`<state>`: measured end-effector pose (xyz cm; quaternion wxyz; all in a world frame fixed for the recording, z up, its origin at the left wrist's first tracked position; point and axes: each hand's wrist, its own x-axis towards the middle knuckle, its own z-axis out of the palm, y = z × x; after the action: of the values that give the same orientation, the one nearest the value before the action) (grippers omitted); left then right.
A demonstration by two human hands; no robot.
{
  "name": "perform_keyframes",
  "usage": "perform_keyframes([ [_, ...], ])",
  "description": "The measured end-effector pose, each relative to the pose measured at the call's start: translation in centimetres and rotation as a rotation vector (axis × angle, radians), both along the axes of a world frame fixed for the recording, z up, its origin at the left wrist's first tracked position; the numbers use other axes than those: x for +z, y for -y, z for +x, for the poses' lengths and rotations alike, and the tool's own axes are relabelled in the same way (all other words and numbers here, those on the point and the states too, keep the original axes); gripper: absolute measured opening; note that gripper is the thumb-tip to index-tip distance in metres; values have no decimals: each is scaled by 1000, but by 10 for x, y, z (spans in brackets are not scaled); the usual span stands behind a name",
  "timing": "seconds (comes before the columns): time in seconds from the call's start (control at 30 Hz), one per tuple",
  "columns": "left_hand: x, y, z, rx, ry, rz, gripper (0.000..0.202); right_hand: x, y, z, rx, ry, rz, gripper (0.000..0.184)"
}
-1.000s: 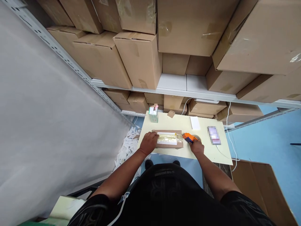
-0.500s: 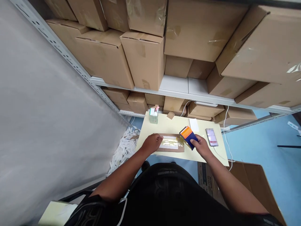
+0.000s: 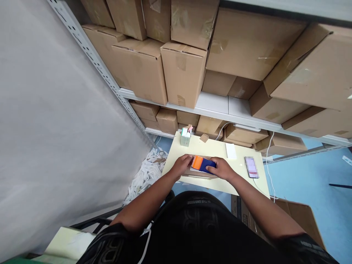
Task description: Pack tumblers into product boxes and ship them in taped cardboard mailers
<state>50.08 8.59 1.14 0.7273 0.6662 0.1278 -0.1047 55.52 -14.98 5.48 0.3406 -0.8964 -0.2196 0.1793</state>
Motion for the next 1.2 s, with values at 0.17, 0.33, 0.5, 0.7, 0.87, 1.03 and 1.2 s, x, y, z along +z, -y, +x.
perform_keyframes([
  [0.17,-8,1,2,43,17,48,32,-1,-9,4,46,76,-37,28],
  [0.33,-19,-4,2,108,63,183,29,8,-17,9,96,135,-221,47],
  [0.5,-21,-15,-7,153,34,286,27,28,-19,9,163,80,-434,54],
  [0.7,-30,-24,-19,145,32,377,25,38,-24,2,184,27,-477,60],
  [0.87,-47,-41,-26,214,-23,378,24,40,-13,5,203,-27,-507,55],
  [1.03,-67,-46,-29,225,-33,412,24,38,-9,4,226,-26,-516,57],
  [1.2,-91,-24,-20,174,1,542,25,36,-20,6,245,34,-589,60],
])
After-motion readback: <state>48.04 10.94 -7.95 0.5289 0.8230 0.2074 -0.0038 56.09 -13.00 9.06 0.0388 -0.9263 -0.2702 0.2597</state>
